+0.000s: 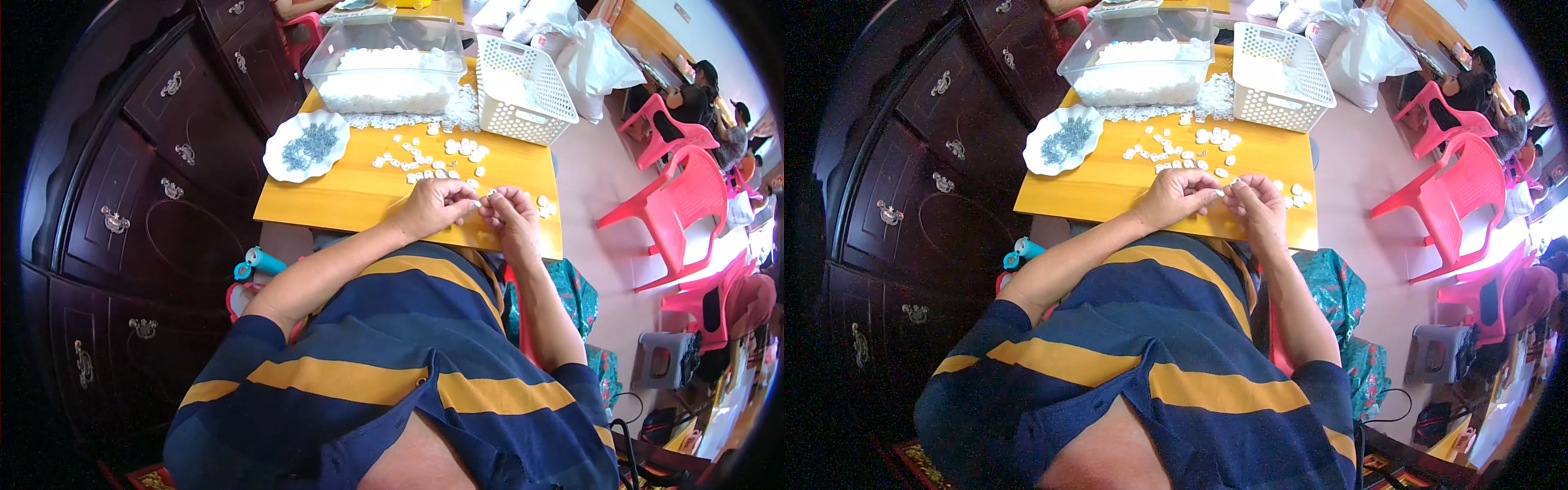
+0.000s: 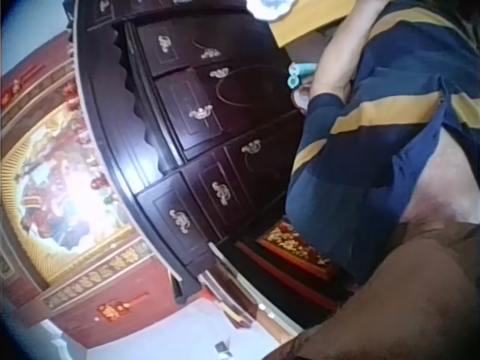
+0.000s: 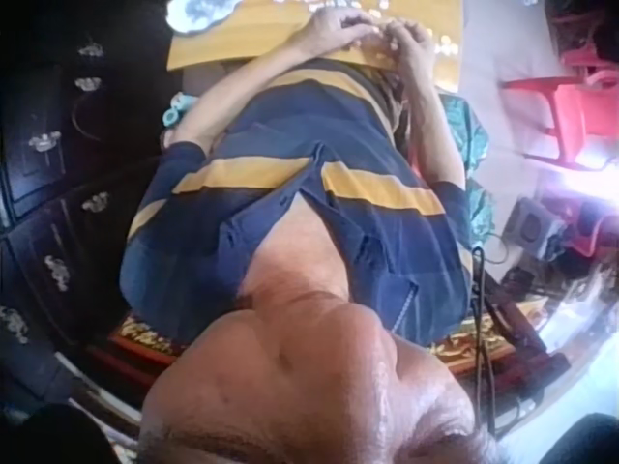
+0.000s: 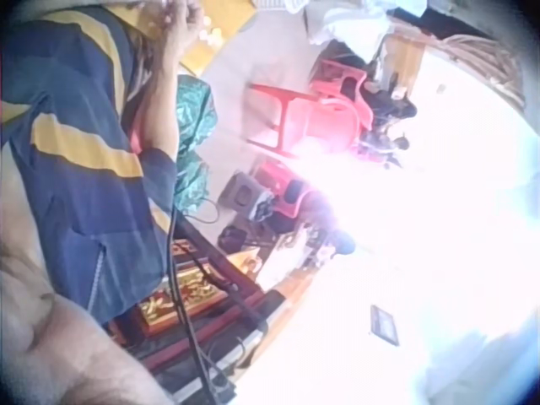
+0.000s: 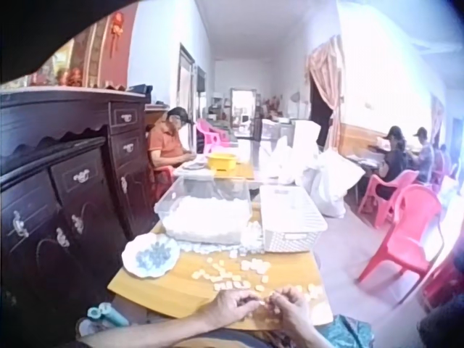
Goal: The person assembles small white plastic components by hand, picking up small metal pins from a plate and inserting them into the white parts before placing the completed pieces into a separate pile on the table.
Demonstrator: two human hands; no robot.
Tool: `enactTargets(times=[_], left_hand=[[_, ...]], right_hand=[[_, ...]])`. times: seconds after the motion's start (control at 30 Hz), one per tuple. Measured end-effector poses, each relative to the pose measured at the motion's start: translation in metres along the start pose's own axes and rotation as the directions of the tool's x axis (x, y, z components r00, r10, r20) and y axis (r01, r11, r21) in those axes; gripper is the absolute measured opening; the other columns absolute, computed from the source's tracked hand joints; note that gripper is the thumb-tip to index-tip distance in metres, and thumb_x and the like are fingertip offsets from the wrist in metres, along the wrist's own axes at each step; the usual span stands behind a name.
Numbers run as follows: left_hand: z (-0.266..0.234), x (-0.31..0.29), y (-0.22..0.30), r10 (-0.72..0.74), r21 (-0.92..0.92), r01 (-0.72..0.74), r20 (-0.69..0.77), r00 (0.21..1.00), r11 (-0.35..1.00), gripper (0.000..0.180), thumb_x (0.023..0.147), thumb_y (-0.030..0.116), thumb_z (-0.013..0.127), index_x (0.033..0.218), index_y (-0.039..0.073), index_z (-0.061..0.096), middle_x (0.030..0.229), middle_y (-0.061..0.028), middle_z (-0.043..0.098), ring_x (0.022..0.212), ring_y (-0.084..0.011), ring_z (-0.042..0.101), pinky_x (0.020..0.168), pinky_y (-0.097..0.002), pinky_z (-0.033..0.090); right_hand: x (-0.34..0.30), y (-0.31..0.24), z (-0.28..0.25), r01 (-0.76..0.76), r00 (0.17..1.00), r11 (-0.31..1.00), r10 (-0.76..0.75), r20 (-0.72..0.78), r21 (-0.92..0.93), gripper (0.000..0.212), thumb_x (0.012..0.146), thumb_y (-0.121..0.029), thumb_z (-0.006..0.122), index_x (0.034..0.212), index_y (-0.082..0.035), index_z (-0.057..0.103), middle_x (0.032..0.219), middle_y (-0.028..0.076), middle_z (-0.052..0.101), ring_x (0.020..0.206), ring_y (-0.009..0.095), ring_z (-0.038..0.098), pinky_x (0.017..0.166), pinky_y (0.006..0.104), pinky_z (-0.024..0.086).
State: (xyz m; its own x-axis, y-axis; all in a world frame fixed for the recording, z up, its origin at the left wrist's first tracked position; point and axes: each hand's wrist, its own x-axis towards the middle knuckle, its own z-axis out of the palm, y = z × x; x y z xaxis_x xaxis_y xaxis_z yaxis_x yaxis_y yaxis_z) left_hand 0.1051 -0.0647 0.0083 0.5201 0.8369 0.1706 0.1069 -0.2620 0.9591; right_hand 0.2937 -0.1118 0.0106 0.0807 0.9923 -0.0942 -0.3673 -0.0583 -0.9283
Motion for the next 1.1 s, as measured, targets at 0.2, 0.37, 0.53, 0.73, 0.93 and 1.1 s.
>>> enactTargets(times=[0.2, 0.37, 0.53, 0.73, 0.93, 1.1], left_hand=[[-0.005, -0.005, -0.007, 0.005, -0.067, -0.009, -0.055, 0.998, 0.998, 0.019, 0.094, 0.008, 0.066, 0.111, -0.002, 0.068, 0.086, -0.0019, 0.070, 0.071, -0.0050, 0.066, 0.064, -0.0204, 0.055], [-0.010, -0.012, -0.010, 0.040, -0.108, -0.043, -0.031, 0.999, 0.993, 0.021, 0.094, 0.006, 0.064, 0.114, -0.001, 0.067, 0.087, -0.0007, 0.069, 0.074, -0.0047, 0.065, 0.066, -0.0201, 0.055], [-0.017, -0.014, -0.020, 0.027, -0.150, -0.033, -0.046, 0.999, 0.988, 0.023, 0.093, 0.000, 0.058, 0.114, -0.001, 0.067, 0.088, -0.0009, 0.069, 0.075, -0.0044, 0.065, 0.067, -0.0203, 0.055], [-0.030, -0.021, -0.021, 0.048, -0.008, -0.049, -0.103, 0.994, 0.999, 0.026, 0.091, -0.002, 0.056, 0.115, 0.000, 0.067, 0.092, -0.0023, 0.070, 0.076, -0.0047, 0.066, 0.067, -0.0213, 0.055], [-0.031, -0.030, -0.021, 0.102, 0.054, -0.096, -0.117, 0.988, 0.994, 0.024, 0.090, 0.000, 0.060, 0.113, 0.003, 0.069, 0.089, 0.0005, 0.068, 0.075, -0.0037, 0.062, 0.068, -0.0212, 0.053], [-0.034, -0.035, -0.026, 0.135, 0.034, -0.132, -0.116, 0.984, 0.991, 0.023, 0.090, 0.001, 0.064, 0.112, 0.004, 0.069, 0.087, 0.0013, 0.066, 0.075, -0.0033, 0.059, 0.069, -0.0216, 0.052]], right_hand=[[0.001, 0.013, 0.009, 0.051, 0.998, 0.998, -0.049, 0.046, -0.030, 0.011, 0.096, -0.012, 0.064, 0.103, -0.006, 0.058, 0.093, 0.007, 0.070, 0.083, 0.013, 0.068, 0.072, 0.0230, 0.053], [-0.005, 0.015, 0.020, 0.043, 0.998, 0.999, -0.041, 0.051, -0.033, 0.011, 0.097, -0.013, 0.064, 0.103, -0.005, 0.058, 0.093, 0.007, 0.070, 0.083, 0.013, 0.067, 0.073, 0.0233, 0.053], [-0.007, 0.018, 0.027, 0.026, 0.998, 0.995, -0.019, 0.068, -0.094, 0.011, 0.097, -0.014, 0.064, 0.103, -0.005, 0.059, 0.094, 0.007, 0.070, 0.081, 0.012, 0.066, 0.072, 0.0235, 0.052], [-0.009, 0.025, 0.030, -0.005, 0.999, 0.997, 0.008, 0.031, -0.072, 0.011, 0.096, -0.014, 0.065, 0.101, -0.006, 0.060, 0.092, 0.005, 0.068, 0.079, 0.011, 0.065, 0.071, 0.0227, 0.050], [-0.010, 0.030, 0.034, 0.024, 0.999, 0.981, -0.015, 0.046, -0.194, 0.009, 0.094, -0.014, 0.066, 0.096, -0.007, 0.061, 0.080, 0.000, 0.064, 0.068, 0.007, 0.058, 0.062, 0.0211, 0.044], [-0.010, 0.037, 0.036, 0.053, 0.994, 0.968, -0.027, 0.106, -0.247, 0.010, 0.094, -0.016, 0.066, 0.094, -0.007, 0.061, 0.074, -0.001, 0.061, 0.064, 0.006, 0.054, 0.059, 0.0197, 0.042]])
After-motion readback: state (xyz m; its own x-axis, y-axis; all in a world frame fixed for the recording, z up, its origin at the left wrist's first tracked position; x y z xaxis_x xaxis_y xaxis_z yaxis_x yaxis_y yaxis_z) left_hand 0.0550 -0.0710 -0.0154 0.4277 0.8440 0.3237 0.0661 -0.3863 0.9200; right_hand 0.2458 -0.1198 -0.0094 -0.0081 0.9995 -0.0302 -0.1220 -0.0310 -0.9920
